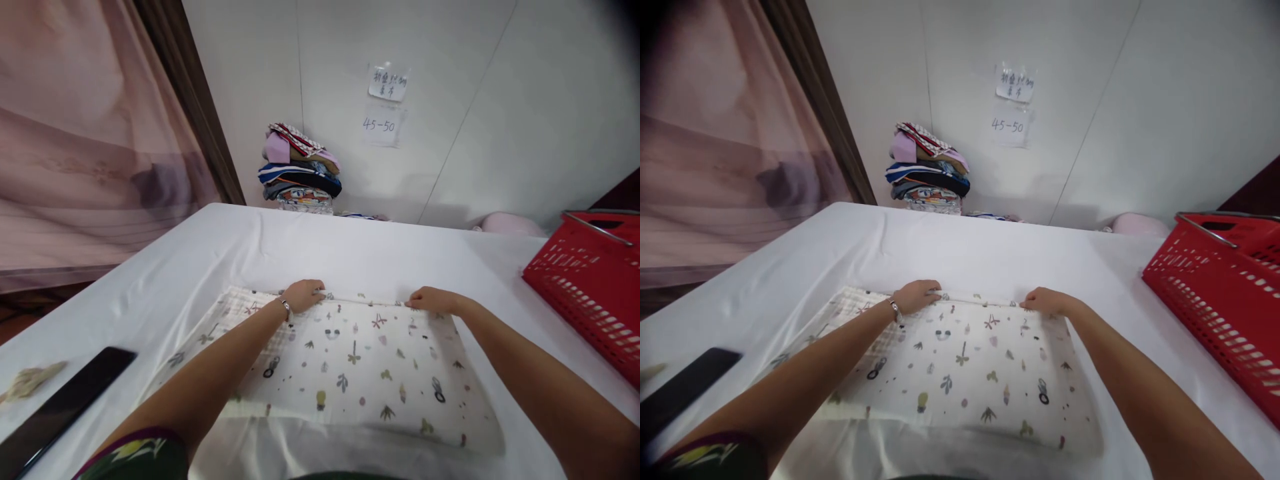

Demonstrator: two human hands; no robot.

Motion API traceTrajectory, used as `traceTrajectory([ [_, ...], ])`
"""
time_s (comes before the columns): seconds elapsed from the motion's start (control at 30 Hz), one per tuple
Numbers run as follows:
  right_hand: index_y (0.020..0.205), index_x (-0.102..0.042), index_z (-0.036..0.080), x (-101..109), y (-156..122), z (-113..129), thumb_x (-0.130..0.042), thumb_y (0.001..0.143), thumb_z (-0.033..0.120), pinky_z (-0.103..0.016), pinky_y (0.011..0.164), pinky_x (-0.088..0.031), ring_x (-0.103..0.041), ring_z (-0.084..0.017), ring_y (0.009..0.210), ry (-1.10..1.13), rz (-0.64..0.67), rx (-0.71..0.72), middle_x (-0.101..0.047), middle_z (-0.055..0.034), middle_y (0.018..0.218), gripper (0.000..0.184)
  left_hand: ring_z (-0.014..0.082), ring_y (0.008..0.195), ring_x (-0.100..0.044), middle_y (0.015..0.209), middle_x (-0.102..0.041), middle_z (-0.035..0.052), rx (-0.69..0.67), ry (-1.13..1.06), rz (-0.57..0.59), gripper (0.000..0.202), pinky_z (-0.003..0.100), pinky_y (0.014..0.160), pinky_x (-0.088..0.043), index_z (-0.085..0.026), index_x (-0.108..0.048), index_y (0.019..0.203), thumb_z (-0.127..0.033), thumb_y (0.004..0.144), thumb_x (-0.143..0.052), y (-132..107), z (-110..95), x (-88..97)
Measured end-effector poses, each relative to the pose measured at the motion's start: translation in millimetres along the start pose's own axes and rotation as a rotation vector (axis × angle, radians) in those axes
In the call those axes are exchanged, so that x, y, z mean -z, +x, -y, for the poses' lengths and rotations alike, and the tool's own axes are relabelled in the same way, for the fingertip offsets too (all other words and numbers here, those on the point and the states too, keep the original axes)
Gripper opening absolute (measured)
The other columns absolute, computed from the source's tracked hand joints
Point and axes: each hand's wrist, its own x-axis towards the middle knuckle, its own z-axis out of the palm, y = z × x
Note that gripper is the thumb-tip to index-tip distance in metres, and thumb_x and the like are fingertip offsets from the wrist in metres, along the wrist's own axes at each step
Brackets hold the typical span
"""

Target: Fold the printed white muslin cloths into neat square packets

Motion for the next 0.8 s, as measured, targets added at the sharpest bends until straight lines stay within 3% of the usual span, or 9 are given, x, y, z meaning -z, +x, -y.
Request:
traceTrajectory([
  [0.13,0.078,-0.066,0.019,4,-17,-31,-0.051,0.072,0.053,-0.025,0.062,-0.043,-0.057,-0.02,0.08,0.217,0.061,-0.126,-0.066,-0.0069,0.091,0.038,0.0182,0.089,-0.057,0.102,-0.062,0.0015,-0.029,-0.054,-0.025,0.029,0.025,0.071,-0.042,-0.023,-0.059,0.097,-0.04,0.075,-0.053,1,-1,1.0],
  [0.3,0.086,-0.066,0.017,3,-21,-53,-0.059,0.066,0.04,-0.022,0.054,-0.045,-0.057,-0.015,0.07,0.502,0.108,-0.156,-0.065,-0.0076,0.084,0.031,0.0175,0.089,-0.057,0.099,-0.062,0.0013,-0.121,-0.079,-0.057,0.028,0.026,0.074,-0.042,-0.022,-0.06,0.095,-0.041,0.076,-0.052,10,-15,-8.5],
  [0.57,0.077,-0.066,0.015,10,-15,-45,-0.064,0.056,0.022,-0.026,0.053,-0.049,-0.059,-0.016,0.065,0.491,0.144,-0.231,-0.065,-0.0054,0.076,0.022,0.0177,0.089,-0.056,0.097,-0.062,0.0029,-0.263,-0.044,-0.16,0.023,0.029,0.078,-0.042,-0.02,-0.059,0.096,-0.034,0.078,-0.053,28,-45,-29.8],
  [0.8,0.067,-0.063,0.014,15,-9,-51,-0.057,0.059,0.015,-0.025,0.055,-0.05,-0.058,-0.012,0.057,0.552,0.016,-0.304,-0.063,-0.002,0.065,0.01,0.0192,0.093,-0.051,0.099,-0.059,0.0043,-0.473,-0.001,-0.286,0.024,0.035,0.083,-0.04,-0.021,-0.06,0.094,-0.038,0.083,-0.046,30,-73,-48.8],
])
